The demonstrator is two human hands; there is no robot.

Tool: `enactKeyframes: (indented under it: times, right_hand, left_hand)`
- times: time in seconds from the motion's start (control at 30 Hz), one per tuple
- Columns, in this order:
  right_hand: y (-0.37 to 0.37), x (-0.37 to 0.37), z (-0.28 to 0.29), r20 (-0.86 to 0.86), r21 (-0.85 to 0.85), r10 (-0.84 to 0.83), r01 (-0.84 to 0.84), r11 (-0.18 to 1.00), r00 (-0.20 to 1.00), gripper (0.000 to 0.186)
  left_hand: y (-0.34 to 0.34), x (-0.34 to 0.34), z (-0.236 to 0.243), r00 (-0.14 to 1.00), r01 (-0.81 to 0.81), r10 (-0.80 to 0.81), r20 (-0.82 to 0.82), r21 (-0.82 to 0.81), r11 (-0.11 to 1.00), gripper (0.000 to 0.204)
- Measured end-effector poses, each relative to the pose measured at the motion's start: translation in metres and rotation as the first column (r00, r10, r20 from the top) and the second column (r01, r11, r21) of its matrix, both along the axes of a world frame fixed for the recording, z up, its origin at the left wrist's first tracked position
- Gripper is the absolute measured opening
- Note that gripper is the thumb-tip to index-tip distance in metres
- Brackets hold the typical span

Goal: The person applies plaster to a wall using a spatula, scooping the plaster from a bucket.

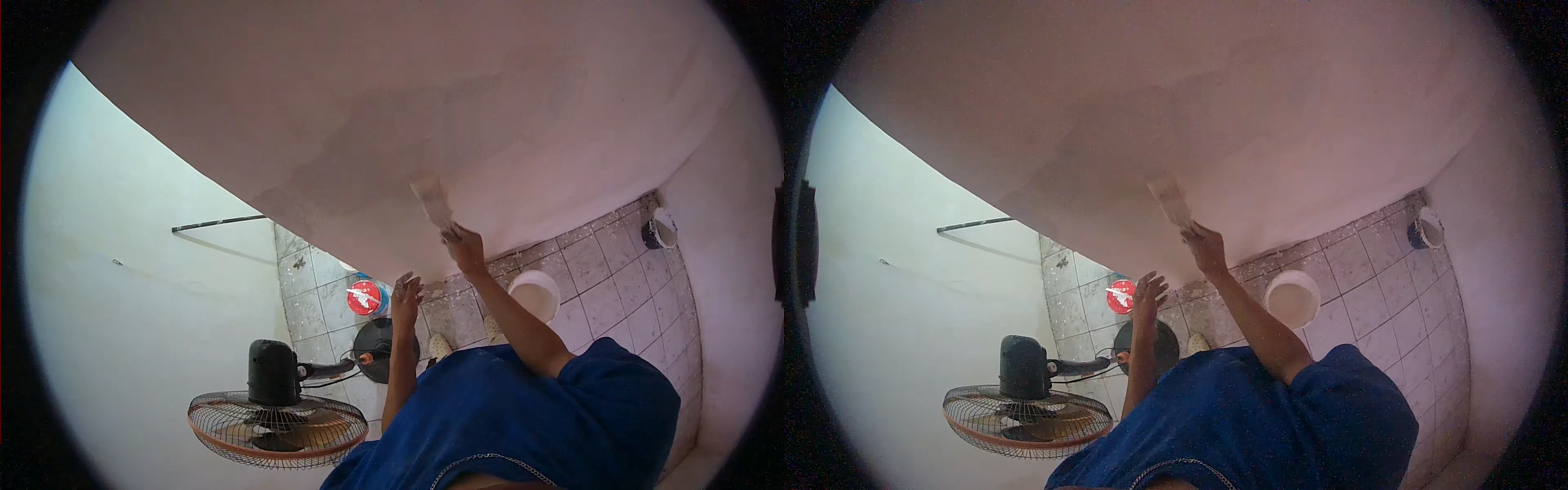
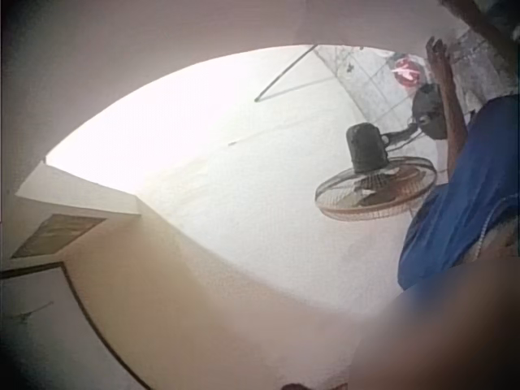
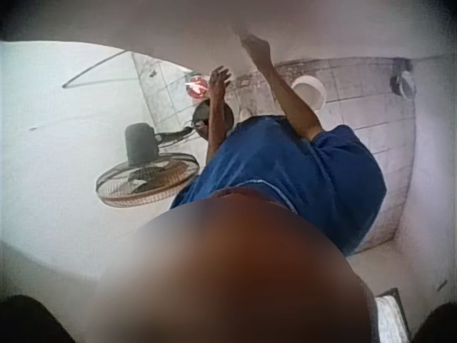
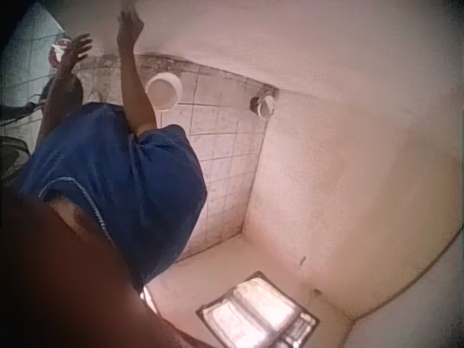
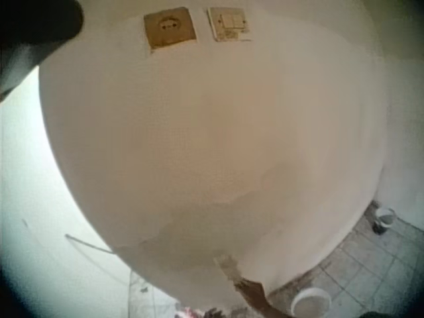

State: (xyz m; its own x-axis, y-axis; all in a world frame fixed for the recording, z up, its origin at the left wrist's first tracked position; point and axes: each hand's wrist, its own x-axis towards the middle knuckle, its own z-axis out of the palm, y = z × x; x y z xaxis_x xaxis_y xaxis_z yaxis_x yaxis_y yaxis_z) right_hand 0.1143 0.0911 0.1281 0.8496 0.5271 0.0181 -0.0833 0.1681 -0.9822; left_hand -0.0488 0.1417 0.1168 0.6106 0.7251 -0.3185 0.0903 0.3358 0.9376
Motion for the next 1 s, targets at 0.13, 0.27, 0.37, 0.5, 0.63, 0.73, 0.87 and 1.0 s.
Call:
enactKeyframes:
  times: [0.13, 0.27, 0.37, 0.5, 0.63, 0.73, 0.87, 1.0]
  right_hand:
    - [-0.018, 0.0, 0.013, -0.051, 0.026, 0.062, -0.061, 0.998, 0.997, 0.022]
    - [0.007, 0.022, 0.079, 0.045, 0.137, 0.107, -0.112, 0.984, 0.993, 0.02]
    - [0.021, 0.03, 0.074, -0.015, 0.202, 0.143, -0.137, 0.97, 0.99, 0.02]
    - [0.007, 0.011, 0.009, -0.019, -0.052, 0.126, -0.127, 0.991, 0.992, 0.02]
    - [-0.036, -0.01, -0.023, -0.174, -0.049, 0.12, -0.13, 0.99, 0.977, 0.021]
    - [-0.05, -0.009, 0.004, -0.121, -0.031, 0.13, -0.135, 0.99, 0.984, 0.024]
    - [-0.05, -0.002, 0.059, 0.093, -0.012, 0.039, -0.038, 0.999, 0.995, 0.028]
    - [-0.049, 0.002, 0.053, 0.164, 0.015, -0.081, 0.08, 0.997, 0.983, 0.029]
  left_hand:
    - [0.005, -0.01, -0.011, 0.999, -0.037, 0.037, -0.012, 0.008, 0.999, 0.034]
    - [0.003, -0.007, 0.0, 0.999, -0.026, 0.027, -0.024, 0.021, 0.999, 0.035]
    - [-0.004, 0.0, 0.003, 0.999, 0.009, -0.007, -0.043, 0.052, 0.999, 0.036]
    - [-0.006, -0.006, -0.004, 0.998, 0.028, -0.027, -0.062, 0.022, 0.999, 0.035]
    - [-0.007, -0.015, -0.006, 0.998, -0.033, 0.033, -0.048, -0.006, 0.999, 0.037]
    - [-0.007, -0.021, -0.003, 0.997, -0.057, 0.056, -0.06, -0.018, 0.998, 0.039]
    - [-0.008, -0.014, 0.003, 0.996, -0.046, 0.046, -0.075, 0.005, 0.999, 0.038]
    - [-0.009, -0.009, 0.004, 0.997, -0.013, 0.014, -0.077, 0.015, 1.0, 0.039]
